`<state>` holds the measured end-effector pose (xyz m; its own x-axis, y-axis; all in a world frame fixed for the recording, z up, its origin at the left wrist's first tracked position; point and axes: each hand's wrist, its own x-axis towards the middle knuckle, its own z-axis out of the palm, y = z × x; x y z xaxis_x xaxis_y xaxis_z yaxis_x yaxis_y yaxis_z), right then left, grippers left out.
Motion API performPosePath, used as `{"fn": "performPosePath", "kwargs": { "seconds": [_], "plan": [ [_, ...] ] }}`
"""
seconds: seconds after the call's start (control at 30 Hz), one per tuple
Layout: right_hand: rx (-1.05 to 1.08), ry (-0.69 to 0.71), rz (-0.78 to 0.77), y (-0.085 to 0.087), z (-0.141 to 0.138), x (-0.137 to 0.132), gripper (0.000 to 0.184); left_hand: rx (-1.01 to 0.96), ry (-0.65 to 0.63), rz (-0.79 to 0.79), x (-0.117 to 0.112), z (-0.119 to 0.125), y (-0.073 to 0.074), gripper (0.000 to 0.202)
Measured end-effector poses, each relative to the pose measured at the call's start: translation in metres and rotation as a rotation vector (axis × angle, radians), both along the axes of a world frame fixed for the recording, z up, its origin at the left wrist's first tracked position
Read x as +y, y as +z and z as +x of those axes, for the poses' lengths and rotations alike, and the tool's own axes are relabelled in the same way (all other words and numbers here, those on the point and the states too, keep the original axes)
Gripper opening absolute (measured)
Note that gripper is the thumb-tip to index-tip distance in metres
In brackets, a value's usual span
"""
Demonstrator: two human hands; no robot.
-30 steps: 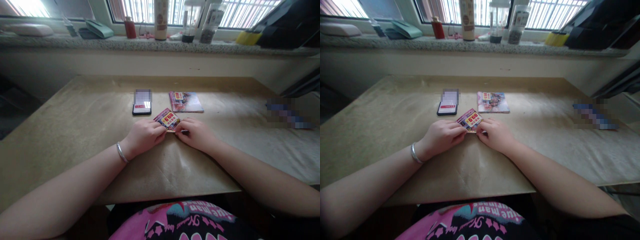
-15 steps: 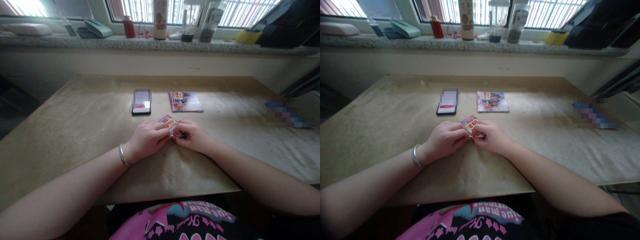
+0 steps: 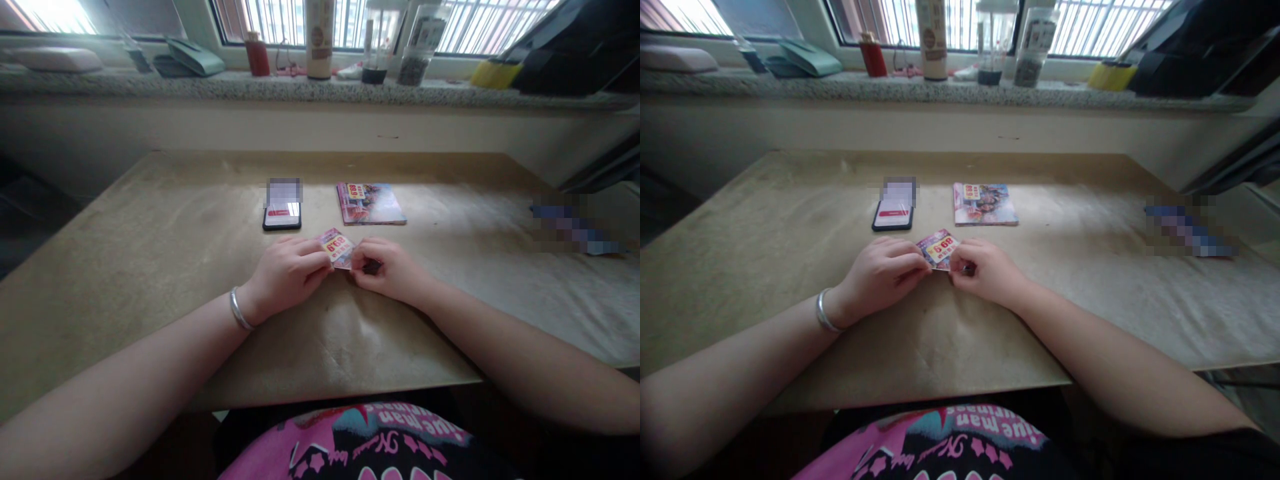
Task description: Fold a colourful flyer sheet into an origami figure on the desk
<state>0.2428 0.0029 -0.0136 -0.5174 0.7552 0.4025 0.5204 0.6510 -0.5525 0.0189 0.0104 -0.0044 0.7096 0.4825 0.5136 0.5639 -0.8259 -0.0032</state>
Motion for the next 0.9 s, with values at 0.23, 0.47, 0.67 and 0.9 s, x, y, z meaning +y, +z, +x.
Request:
{"fn": "performPosePath", "kwargs": {
  "seconds": [0.23, 0.47, 0.67, 0.9],
  "plan": [
    [-0.017, -0.049, 0.006, 0.000, 0.009, 0.002, 0.009, -0.057, 0.032, -0.032, 0.002, -0.006, 0.004, 0.023],
    [-0.011, -0.057, -0.017, -0.001, 0.021, 0.008, 0.008, -0.082, 0.048, -0.047, 0.004, -0.011, 0.004, 0.022],
    [0.010, -0.039, 0.040, 0.001, 0.030, 0.013, 0.007, -0.119, 0.069, -0.057, 0.006, -0.013, 0.004, 0.020],
    [-0.007, 0.020, -0.043, 0.002, 0.041, 0.016, 0.007, -0.122, 0.031, -0.046, 0.006, -0.012, 0.001, 0.021]
  ]
}}
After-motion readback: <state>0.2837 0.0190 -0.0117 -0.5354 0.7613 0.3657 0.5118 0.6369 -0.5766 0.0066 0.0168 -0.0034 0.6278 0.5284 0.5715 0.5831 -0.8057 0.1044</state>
